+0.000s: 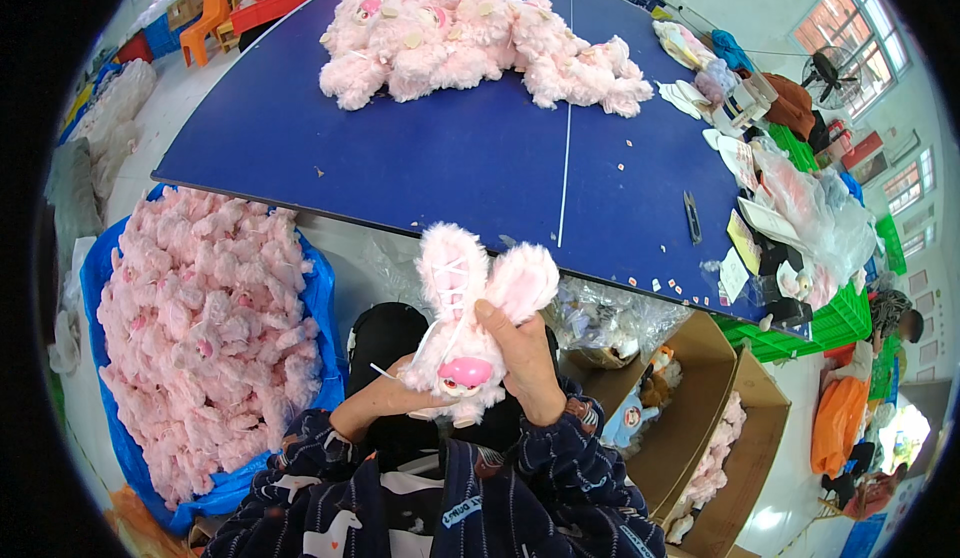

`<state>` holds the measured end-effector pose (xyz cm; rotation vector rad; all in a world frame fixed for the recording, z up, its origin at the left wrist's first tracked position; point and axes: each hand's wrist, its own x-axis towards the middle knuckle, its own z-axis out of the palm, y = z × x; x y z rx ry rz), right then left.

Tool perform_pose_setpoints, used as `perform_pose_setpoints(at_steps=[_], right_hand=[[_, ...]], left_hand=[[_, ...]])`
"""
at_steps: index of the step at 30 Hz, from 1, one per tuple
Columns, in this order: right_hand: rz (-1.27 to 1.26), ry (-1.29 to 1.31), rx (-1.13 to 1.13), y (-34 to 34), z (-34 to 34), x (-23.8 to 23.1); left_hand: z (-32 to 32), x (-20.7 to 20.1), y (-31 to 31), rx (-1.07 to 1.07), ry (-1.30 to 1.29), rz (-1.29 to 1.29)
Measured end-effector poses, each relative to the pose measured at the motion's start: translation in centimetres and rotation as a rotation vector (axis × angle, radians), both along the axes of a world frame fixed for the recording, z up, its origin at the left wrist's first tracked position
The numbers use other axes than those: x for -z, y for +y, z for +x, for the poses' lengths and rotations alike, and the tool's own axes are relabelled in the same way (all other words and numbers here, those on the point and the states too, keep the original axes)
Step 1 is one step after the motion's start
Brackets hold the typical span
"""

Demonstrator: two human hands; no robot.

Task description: The person assembles pink stuffed bunny toys by hand at a blue table. They pick up each bunny, adjust the ears and body, and place the finished items into a cardboard box. Another worker is visible in the background performing similar tasks.

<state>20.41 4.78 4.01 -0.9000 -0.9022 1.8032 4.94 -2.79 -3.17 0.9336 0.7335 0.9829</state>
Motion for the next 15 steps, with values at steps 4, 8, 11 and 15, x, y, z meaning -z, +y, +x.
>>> perform_pose_setpoints(at_steps=[4, 8, 11, 15], right_hand=[[-0.030, 0.050, 0.063, 0.27, 0.27, 0.11], [-0.012, 0.102, 0.120, 0.47, 0.42, 0.11], [-0.005, 0.114, 0.145, 0.69, 0.56, 0.69], [-0.027, 0.112, 0.153, 0.63, 0.60, 0.61]], left_hand=[[-0.40, -0.52, 0.33, 0.088, 0.093, 0.027], [-0.45, 0.14, 0.21, 0.071, 0.144, 0.098], [-0.43, -0.35, 0.31, 0.054, 0.224, 0.111], [-0.43, 0.37, -0.01, 0.057, 0.143, 0.072]])
